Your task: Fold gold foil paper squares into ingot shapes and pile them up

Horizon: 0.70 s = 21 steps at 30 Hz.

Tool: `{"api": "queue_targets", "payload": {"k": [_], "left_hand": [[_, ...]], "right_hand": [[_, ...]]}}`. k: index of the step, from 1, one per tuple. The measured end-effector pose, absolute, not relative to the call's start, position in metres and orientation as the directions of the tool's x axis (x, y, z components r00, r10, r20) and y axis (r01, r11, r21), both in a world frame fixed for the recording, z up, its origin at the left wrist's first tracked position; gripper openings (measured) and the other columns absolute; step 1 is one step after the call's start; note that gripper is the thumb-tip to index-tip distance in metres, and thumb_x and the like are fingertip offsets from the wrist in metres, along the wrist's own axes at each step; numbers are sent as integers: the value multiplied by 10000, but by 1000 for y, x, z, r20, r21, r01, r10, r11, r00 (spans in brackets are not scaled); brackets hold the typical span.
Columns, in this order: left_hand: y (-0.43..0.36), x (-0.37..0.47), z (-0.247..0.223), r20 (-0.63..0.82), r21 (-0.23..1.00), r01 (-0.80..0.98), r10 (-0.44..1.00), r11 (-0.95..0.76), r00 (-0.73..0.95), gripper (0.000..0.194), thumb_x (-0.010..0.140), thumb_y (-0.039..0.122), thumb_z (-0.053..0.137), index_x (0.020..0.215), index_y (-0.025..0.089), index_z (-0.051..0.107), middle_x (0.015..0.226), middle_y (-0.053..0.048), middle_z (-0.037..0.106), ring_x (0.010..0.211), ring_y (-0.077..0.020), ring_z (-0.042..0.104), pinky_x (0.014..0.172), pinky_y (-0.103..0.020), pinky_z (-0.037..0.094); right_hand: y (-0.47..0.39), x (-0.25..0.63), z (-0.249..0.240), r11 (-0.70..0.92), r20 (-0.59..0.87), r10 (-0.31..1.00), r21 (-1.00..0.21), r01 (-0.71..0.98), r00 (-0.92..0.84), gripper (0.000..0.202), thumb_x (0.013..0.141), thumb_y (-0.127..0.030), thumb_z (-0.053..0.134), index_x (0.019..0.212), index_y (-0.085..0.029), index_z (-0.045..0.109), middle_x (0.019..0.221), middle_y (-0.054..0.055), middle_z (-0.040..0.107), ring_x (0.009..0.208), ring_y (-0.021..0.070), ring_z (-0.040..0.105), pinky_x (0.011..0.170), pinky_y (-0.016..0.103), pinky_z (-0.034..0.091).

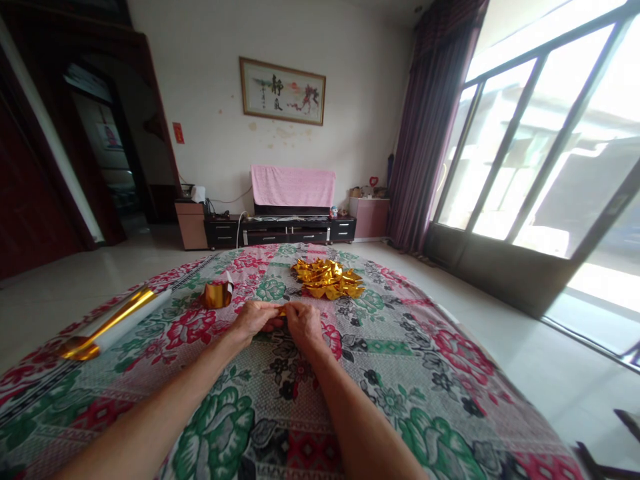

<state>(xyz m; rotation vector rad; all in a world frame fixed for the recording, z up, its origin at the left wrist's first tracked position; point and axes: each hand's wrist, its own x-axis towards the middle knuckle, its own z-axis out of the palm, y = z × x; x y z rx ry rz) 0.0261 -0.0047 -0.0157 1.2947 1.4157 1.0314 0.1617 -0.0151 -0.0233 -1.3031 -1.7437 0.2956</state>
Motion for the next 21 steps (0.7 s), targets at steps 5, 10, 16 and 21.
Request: {"api": "queue_targets", "payload": {"k": [5,10,16,21], "left_hand": [[-5,27,-16,-77,972,220,997,79,-18,258,703,197,553,917,157,693,608,-24,689,595,-146,647,471,-194,451],[-7,28,-14,-80,974,211,996,83,-26,260,691,195,556,905,156,698,587,-28,682,589,-157,645,465,-200,443],[-10,27,-11,-78,974,213,997,80,-18,234,696,235,571,868,146,701,577,-29,679,573,-151,636,461,-194,435],[-10,27,-10,-91,970,227,996,93,-21,235,708,224,563,882,139,697,565,-27,675,551,-143,630,452,-191,430]], "right_hand": [[-15,161,-24,441,538,842,-640,630,-43,304,817,-291,440,713,-191,707,595,-12,640,571,126,569,536,188,351],[-15,161,-24,433,531,846,-635,640,-46,301,817,-284,445,710,-202,714,630,-3,664,583,135,580,547,193,365],[-12,161,-27,456,529,846,-665,592,-58,268,800,-263,463,821,-231,729,743,1,704,687,164,626,613,210,420],[-14,161,-24,448,519,853,-678,583,-53,255,781,-242,480,801,-232,735,719,-2,703,666,164,627,597,215,419]]}}
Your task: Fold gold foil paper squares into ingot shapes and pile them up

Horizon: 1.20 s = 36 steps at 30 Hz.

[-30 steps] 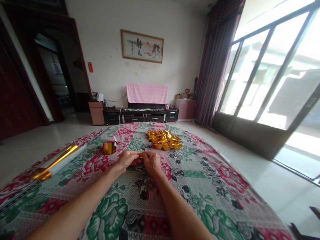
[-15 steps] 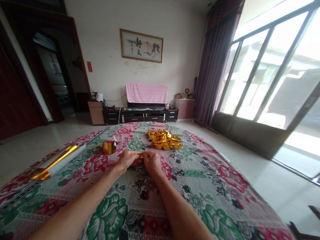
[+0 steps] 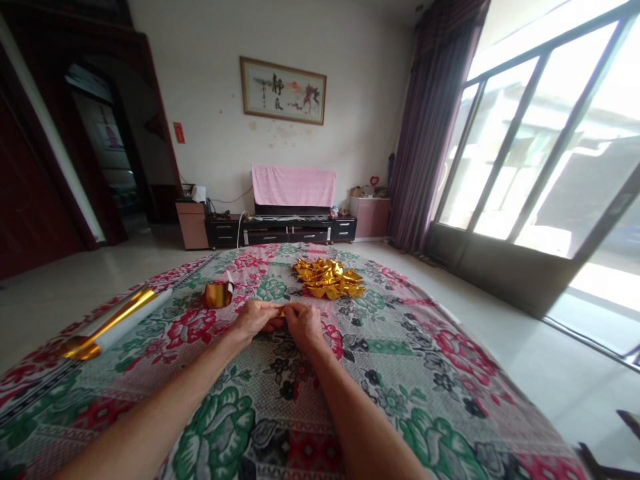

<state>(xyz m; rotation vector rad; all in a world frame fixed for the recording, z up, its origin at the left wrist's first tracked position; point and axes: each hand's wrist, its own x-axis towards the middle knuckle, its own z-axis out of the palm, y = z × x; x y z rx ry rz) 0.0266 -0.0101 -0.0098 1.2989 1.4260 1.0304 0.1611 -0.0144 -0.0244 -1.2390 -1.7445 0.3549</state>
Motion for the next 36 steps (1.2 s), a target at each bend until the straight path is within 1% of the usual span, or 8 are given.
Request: {"api": "queue_targets", "payload": {"k": [5,9,16,23,28,32,36], "left_hand": [[-7,27,-13,-81,971,223,996,84,-22,227,710,213,564,876,138,700,578,-31,680,557,-142,636,445,-183,436],[-6,29,-14,-72,971,224,997,78,-37,251,715,187,547,910,129,694,576,-32,679,546,-141,636,434,-178,435],[-10,31,-11,-84,975,201,996,89,-35,269,716,152,534,933,131,690,561,-21,676,541,-135,635,430,-170,431],[-6,29,-14,-93,977,194,996,93,-9,237,731,173,542,907,126,693,527,-16,664,501,-125,617,423,-168,422],[-9,31,-13,-87,975,206,996,89,-21,260,729,164,528,929,138,692,532,-9,667,519,-131,624,426,-172,427],[-12,32,-10,-89,974,208,996,92,-25,270,737,169,527,952,137,687,519,-7,662,514,-130,622,421,-171,422],[-12,32,-8,-99,973,207,995,101,-20,267,746,155,519,954,141,686,558,-13,679,536,-127,633,439,-167,432]], "right_hand": [[-17,161,-22,432,505,862,-680,592,-49,267,788,-258,470,791,-215,734,698,-1,698,646,153,615,571,204,398],[-18,161,-21,399,480,876,-684,611,-34,284,803,-274,458,801,-209,734,682,-2,691,633,141,608,572,197,376],[-20,160,-18,389,463,885,-694,605,-38,286,797,-258,451,814,-216,734,687,-1,687,648,139,607,572,198,358],[-19,161,-19,397,462,885,-689,607,-54,301,801,-265,439,747,-194,726,634,-3,662,610,126,579,542,194,326],[-19,161,-19,398,469,882,-687,608,-49,307,796,-267,435,705,-181,715,619,2,652,603,127,569,541,195,321],[-20,161,-19,390,456,889,-708,589,-41,294,784,-263,438,709,-184,711,621,-3,646,600,123,561,545,192,323],[-18,161,-21,387,454,890,-705,594,-40,309,781,-268,427,641,-160,680,555,-7,591,562,112,525,522,190,297]]}}
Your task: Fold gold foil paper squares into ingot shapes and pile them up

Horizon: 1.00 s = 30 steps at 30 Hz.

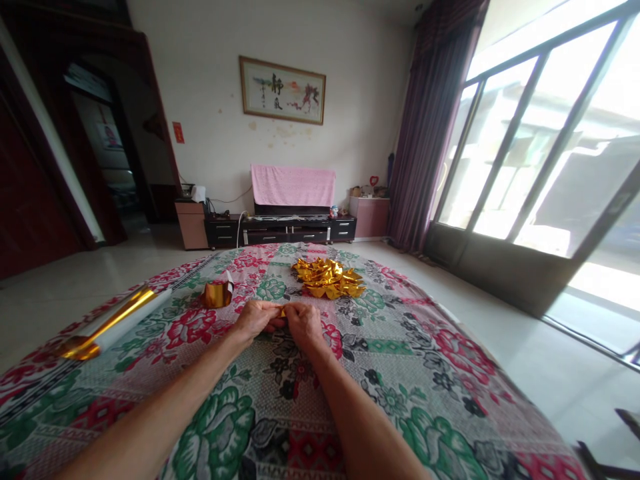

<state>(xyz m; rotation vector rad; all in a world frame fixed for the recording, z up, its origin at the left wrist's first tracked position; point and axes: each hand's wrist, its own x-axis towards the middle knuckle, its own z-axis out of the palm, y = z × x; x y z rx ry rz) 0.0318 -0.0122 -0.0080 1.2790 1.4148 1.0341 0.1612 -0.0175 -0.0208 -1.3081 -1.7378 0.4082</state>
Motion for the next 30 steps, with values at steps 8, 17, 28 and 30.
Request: {"api": "queue_targets", "payload": {"k": [8,17,28,30], "left_hand": [[-8,31,-13,-88,970,225,996,88,-12,278,742,171,521,968,138,681,544,-14,671,526,-132,628,432,-171,427],[-10,29,-12,-92,971,223,996,86,12,270,730,181,534,947,148,692,529,-12,665,495,-118,609,423,-166,415],[-12,32,-9,-80,977,197,997,81,-15,251,728,179,532,914,135,695,541,-19,669,511,-125,620,431,-171,426],[-12,30,-8,-81,978,190,997,80,-5,235,723,171,540,893,125,696,550,-22,671,510,-121,619,434,-168,428]], "right_hand": [[-17,161,-20,414,477,877,-679,606,-64,325,767,-263,409,527,-144,593,491,-21,480,511,92,449,491,190,260],[-20,160,-18,396,470,881,-686,611,-43,316,754,-272,418,520,-147,590,478,-25,471,503,93,436,483,192,261],[-18,162,-20,397,477,878,-679,617,-40,332,770,-289,407,536,-156,601,490,-23,486,514,98,437,484,192,264],[-18,162,-19,411,479,876,-680,607,-57,337,774,-294,402,541,-153,602,491,-23,480,517,98,437,482,189,263]]}}
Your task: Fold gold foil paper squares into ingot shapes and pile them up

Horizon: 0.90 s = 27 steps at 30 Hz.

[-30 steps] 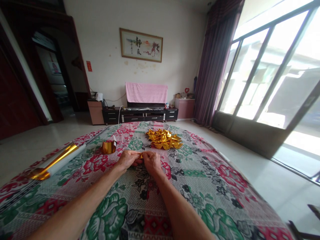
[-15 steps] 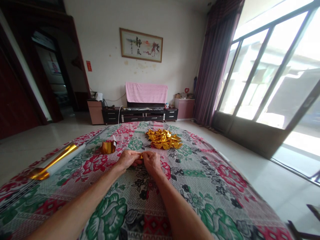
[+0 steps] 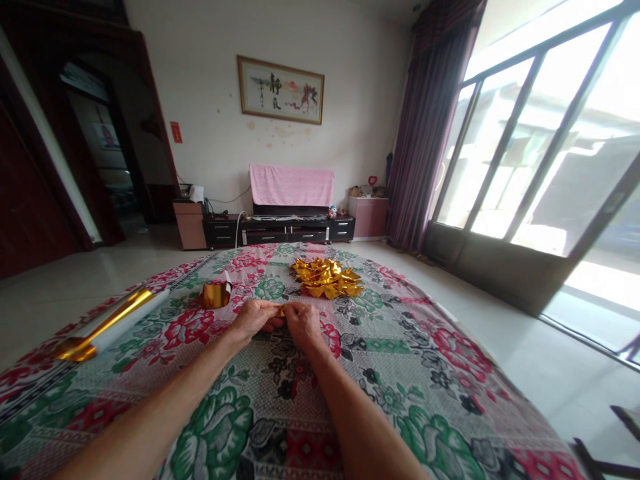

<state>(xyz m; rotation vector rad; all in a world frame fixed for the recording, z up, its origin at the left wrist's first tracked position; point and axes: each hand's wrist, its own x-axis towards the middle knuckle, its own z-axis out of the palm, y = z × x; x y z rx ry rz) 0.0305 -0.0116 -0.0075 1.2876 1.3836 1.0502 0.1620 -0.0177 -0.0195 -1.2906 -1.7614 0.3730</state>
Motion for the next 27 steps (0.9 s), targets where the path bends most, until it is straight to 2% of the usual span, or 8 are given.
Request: {"api": "queue_targets", "payload": {"k": [8,17,27], "left_hand": [[-16,27,1,-103,984,151,994,96,41,227,713,148,561,891,114,698,591,-32,682,539,-115,629,444,-158,433],[-18,29,2,-144,986,90,988,139,51,240,694,157,591,905,97,691,578,-39,673,523,-107,624,441,-150,439],[-13,30,-4,-123,985,128,992,120,20,240,714,160,557,907,123,694,564,-23,674,538,-118,634,432,-154,442]], "right_hand": [[-19,161,-17,413,454,889,-738,534,-60,312,757,-291,416,659,-150,677,581,-5,585,574,113,496,523,180,326],[-18,164,-21,407,447,893,-754,515,-52,317,757,-297,412,608,-158,655,546,-13,569,551,112,482,492,180,312],[-21,162,-18,416,470,881,-713,564,-55,321,761,-280,417,580,-143,645,512,-19,523,528,100,460,491,181,284]]}}
